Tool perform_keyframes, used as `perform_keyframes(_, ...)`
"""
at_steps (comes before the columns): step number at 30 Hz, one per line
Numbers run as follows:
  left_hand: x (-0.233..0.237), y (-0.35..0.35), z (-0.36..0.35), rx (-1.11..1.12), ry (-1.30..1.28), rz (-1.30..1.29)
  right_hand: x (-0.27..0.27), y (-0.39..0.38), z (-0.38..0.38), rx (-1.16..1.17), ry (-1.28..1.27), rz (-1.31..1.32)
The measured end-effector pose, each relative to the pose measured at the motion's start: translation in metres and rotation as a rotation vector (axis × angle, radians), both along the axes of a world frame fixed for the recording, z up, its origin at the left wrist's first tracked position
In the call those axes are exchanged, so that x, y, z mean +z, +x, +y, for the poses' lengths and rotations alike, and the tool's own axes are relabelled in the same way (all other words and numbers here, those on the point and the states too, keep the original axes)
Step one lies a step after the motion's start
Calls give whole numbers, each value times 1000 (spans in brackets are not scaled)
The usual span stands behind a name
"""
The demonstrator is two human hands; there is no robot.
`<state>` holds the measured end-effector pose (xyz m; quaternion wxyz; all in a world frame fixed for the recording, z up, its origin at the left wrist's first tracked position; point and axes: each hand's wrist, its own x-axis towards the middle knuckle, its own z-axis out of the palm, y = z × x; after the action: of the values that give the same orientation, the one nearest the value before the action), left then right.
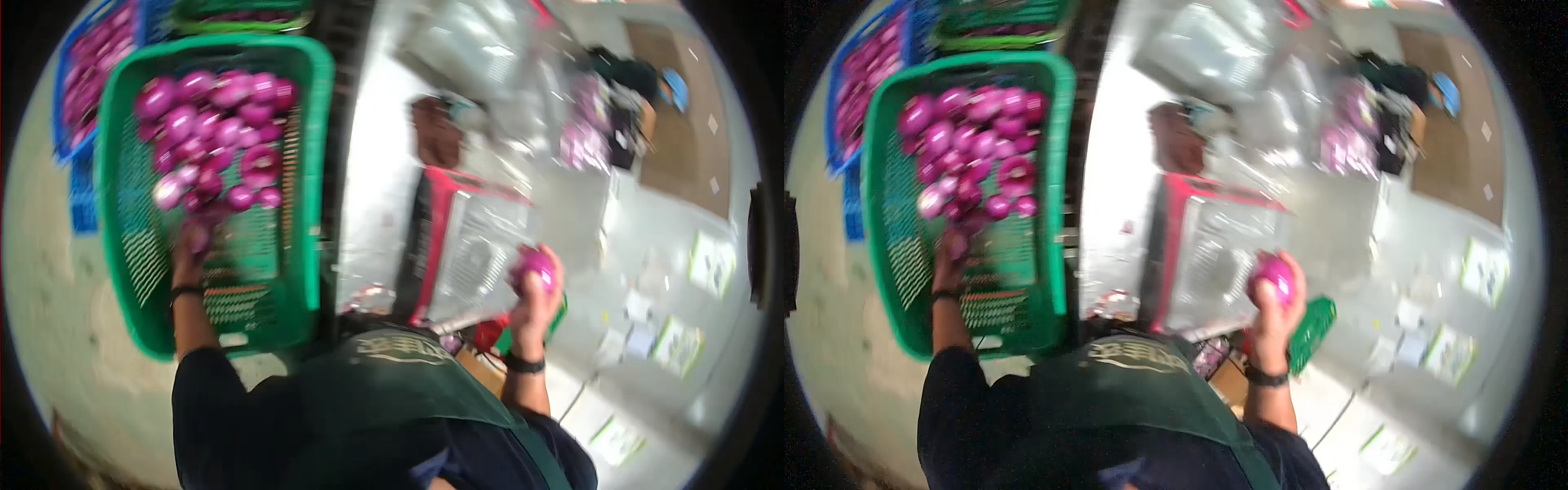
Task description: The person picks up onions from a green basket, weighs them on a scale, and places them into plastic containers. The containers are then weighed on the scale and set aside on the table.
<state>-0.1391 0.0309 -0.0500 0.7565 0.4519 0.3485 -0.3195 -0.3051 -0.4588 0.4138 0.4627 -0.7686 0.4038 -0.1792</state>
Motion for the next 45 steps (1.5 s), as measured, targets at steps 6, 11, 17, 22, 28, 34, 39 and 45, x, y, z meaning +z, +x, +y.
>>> perform_keyframes(6, 142, 2, -64, 167, -272, -59, -21, -30, -15, 246, -310, 348)
perform_keyframes(11, 221, -8, -97, 73, -549, -196, -11, -42, -22, 329, -459, 429)
perform_keyframes(17, 303, -37, -133, -33, -756, -498, -1, -69, -51, 196, -353, -41)
perform_keyframes(22, 364, -68, -167, -141, -608, -638, -1, -59, -49, 404, -411, 36)
perform_keyframes(28, 409, -102, -210, -245, -508, -738, -20, -48, -44, 634, -527, 114)
perform_keyframes(34, 448, -129, -283, -395, -202, -969, -23, -62, -66, 628, -418, -122)
perform_keyframes(39, 458, -139, -344, -672, 191, -1365, -2, -82, -90, 535, -510, -314)
perform_keyframes(45, 442, -140, -385, -829, 720, -1764, -17, -86, -100, 569, -665, -336)
